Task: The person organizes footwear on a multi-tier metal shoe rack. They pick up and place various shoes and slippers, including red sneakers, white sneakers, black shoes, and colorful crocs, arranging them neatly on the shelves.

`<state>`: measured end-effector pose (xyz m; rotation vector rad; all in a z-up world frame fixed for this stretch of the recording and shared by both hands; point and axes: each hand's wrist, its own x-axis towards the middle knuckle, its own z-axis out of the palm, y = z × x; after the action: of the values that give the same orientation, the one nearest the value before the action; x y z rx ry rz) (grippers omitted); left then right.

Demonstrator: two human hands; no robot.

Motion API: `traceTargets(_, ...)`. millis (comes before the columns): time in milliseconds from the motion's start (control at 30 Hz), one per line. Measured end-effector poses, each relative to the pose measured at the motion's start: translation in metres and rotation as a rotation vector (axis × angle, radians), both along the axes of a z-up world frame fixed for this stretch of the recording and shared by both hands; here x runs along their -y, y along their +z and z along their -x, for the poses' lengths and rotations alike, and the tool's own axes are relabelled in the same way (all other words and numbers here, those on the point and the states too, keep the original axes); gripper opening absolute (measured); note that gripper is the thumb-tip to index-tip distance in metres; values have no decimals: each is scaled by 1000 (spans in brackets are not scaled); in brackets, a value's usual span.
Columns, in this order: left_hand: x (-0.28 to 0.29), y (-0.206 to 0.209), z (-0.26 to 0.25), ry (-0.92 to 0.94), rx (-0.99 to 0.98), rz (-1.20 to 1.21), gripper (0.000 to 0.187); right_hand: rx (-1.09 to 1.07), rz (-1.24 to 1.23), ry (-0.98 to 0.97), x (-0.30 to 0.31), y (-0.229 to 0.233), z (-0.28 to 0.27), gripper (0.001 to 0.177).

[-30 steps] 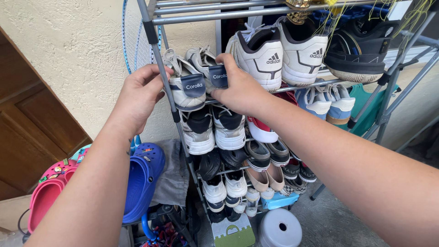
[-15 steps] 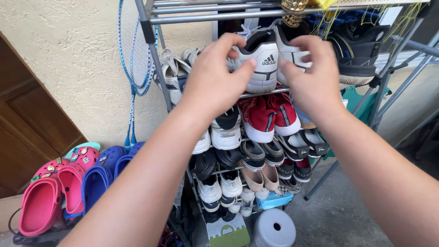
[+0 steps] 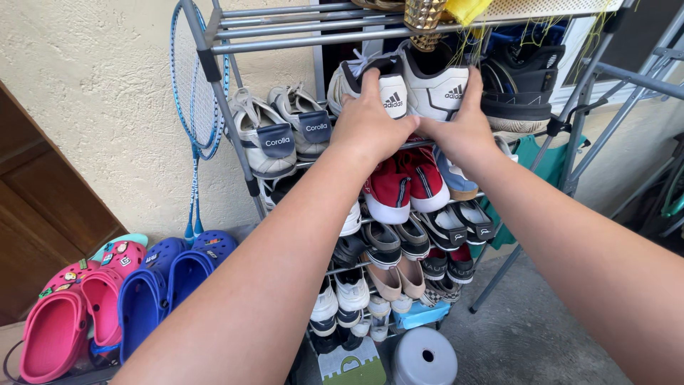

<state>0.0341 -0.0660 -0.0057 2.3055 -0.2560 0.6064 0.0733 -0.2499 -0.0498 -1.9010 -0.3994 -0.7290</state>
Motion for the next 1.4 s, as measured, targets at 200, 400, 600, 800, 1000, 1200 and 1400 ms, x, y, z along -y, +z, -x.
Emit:
traceTargets(200,3,11,0,59,-82,12,85,-126,25,-190,-7,9,2,105)
traceTargets(400,-11,6,2,91,-9,20,77,0,43,-124,-15,7,4,98)
traceTargets(600,-19,5,5,97,5,-5,75,23,23,-126,-23,0,9,99)
traceTargets(800,-18,0,13,99,24,26,76,-48,54,-133,-24,-1,12,106)
traceTargets(1000,-27,-16,35,3,215,88,82,252,180,-474,17,-13,14,81)
traceTargets(1200,-29,-16,52,-9,261,82,64,144,5,-604,97,10,13,102)
traceTargets(1400,-15,-19,58,-1,217,73,63,-268,-152,-360,109,24,-4,87)
